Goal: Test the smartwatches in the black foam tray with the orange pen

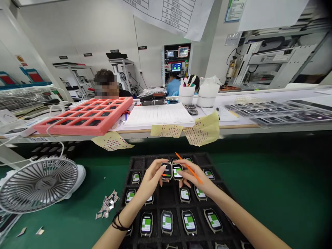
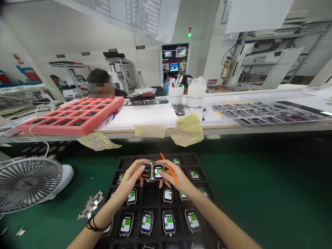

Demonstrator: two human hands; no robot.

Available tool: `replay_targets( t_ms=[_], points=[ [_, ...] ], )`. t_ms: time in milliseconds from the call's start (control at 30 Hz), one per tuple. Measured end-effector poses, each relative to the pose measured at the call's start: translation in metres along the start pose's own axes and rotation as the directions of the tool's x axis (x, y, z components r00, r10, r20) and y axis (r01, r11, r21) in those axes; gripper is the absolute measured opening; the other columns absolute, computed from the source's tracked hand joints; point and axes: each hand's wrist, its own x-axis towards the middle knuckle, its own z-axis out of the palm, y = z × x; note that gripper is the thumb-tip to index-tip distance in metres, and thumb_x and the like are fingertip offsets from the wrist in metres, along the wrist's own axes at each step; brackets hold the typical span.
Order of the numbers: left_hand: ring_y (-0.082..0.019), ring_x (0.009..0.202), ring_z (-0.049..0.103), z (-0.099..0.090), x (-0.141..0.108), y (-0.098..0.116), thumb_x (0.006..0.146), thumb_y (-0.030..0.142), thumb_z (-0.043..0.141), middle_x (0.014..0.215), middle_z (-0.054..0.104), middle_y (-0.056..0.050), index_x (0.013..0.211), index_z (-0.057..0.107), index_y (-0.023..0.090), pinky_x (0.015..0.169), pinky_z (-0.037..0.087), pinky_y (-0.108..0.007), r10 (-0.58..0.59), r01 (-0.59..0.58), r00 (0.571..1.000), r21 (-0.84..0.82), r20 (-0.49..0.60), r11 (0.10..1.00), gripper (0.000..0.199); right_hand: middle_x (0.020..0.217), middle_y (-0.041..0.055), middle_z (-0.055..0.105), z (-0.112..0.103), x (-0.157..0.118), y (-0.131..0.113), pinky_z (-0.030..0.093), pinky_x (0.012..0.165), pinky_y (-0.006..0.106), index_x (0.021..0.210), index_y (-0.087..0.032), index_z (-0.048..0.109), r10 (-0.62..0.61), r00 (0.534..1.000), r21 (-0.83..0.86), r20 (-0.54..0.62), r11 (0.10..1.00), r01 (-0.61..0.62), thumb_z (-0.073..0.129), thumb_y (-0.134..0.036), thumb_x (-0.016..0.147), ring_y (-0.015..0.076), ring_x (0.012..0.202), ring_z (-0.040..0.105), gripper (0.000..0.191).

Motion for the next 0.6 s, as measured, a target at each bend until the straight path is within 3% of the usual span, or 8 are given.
replay_targets(
  t_ms=[133,200,333,600],
  points=[
    [-0.011,0.059,0.056,0.0003,-0.0001,0.001,0.086,0.05,0.055,0.078,0.057,0.0,0.11,0.055,0.018,0.045,0.041,-0.018,0.0,0.0,1.0,-0.001,0.013,1.0,0.04,0.067,-0.0016,0.056,-0.0014,0.0006,0.0032,0.034,0.037,0.021,0.11,-0.02,0.058,0.005,0.997,0.047,-0.076,0.999,-0.002,0.051,-0.039,0.092,0.0141,0.048,0.062,0.027],
    [-0.012,0.062,0.056,0.0001,0.0001,-0.0002,0.085,0.05,0.056,0.081,0.057,-0.001,0.111,0.054,0.018,0.045,0.041,-0.018,-0.003,0.003,1.0,0.0,0.021,1.0,0.041,0.072,0.0,0.059,-0.0022,0.0002,0.004,0.036,0.038,0.021,0.112,-0.021,0.058,-0.001,0.999,0.075,-0.045,0.997,0.005,0.052,-0.038,0.091,0.0148,0.053,0.064,0.027],
    [-0.01,0.062,0.055,-0.0003,-0.0002,-0.0014,0.084,0.048,0.058,0.09,0.058,-0.003,0.112,0.053,0.018,0.047,0.041,-0.018,-0.011,0.011,1.0,0.013,0.01,1.0,0.041,0.102,0.0066,0.061,-0.0029,-0.0009,0.0036,0.04,0.041,0.022,0.118,-0.024,0.054,-0.037,0.999,0.072,0.023,0.997,0.036,0.055,-0.034,0.09,0.0138,0.06,0.065,0.03],
    [-0.011,0.059,0.054,0.0004,-0.002,0.004,0.087,0.05,0.052,0.083,0.058,-0.001,0.111,0.056,0.018,0.047,0.043,-0.019,-0.025,0.025,0.999,0.005,-0.027,1.0,0.04,0.102,0.0059,0.06,-0.0011,-0.0011,0.0002,0.04,0.041,0.021,0.117,-0.024,0.053,-0.033,0.999,0.039,0.017,0.999,0.032,0.057,-0.038,0.088,0.0111,0.057,0.063,0.032]
  ],
)
